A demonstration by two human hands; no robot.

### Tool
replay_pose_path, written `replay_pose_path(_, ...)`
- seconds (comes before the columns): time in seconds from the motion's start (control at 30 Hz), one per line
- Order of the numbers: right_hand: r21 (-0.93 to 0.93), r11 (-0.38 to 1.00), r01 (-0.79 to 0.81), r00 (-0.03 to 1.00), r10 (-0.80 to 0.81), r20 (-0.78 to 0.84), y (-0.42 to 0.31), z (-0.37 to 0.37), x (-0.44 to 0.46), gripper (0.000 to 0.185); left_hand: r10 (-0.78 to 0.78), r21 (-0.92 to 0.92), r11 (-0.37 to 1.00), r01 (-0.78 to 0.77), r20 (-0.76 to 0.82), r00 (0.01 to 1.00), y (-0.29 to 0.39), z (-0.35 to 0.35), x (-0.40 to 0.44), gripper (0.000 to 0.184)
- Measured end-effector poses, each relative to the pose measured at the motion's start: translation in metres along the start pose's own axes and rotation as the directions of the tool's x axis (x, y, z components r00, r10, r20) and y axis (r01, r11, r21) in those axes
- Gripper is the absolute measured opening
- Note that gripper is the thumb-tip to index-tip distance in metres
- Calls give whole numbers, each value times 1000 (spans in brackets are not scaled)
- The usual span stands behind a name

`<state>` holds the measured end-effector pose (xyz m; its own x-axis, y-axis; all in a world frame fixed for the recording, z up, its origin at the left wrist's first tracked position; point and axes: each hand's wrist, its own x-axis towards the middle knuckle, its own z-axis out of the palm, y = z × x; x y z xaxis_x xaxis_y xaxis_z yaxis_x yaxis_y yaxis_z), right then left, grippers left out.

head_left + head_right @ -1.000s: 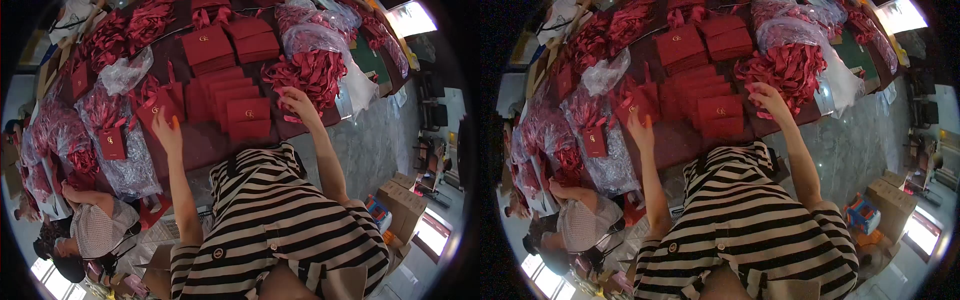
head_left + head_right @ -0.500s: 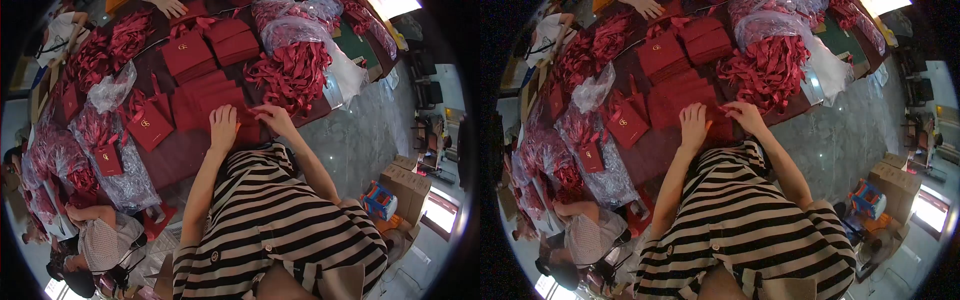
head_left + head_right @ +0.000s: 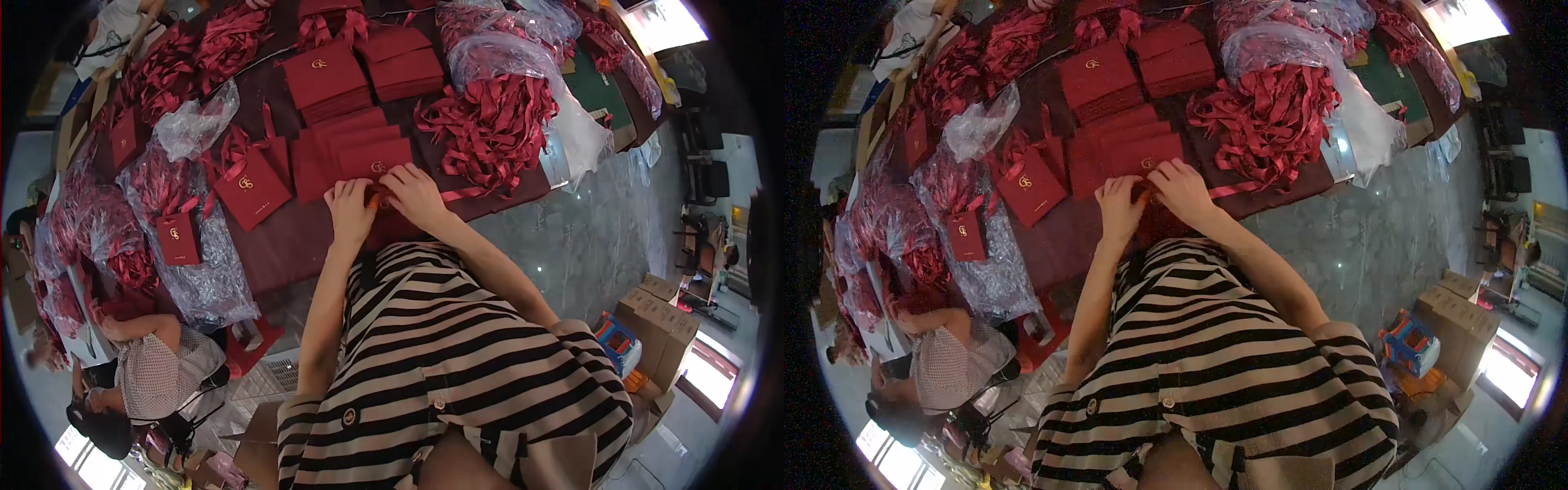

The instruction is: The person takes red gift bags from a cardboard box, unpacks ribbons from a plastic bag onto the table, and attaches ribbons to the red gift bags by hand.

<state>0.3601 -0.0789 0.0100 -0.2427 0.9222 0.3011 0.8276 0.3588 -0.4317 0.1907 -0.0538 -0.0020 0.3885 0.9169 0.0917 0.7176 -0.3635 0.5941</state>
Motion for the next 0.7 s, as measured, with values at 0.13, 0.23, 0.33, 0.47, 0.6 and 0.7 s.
replay_pose_path(0.13,88,993,81,996,-83,18,5,13,5,31,46,49,998,-46,-11,999,-8,1,0,26)
replay_pose_path(0.23,516,802,-303,952,282,120,17,2,-2,20,5,-7,1000,-5,68,998,-5,-9,2,26)
replay_pose_path(0.33,689,482,-542,807,528,265,19,-34,-6,14,-31,-100,994,38,65,997,-4,-10,0,27)
replay_pose_path(0.47,570,620,-539,827,520,216,18,-42,-20,14,63,-15,998,-63,-4,998,15,-10,5,23)
replay_pose_path(0.6,392,794,-464,879,468,93,9,-37,-28,12,86,-21,996,-87,-26,996,16,-4,5,18)
replay_pose_path(0.7,308,816,-490,870,477,120,1,-31,-29,11,32,-113,993,-33,-11,999,14,-1,4,19)
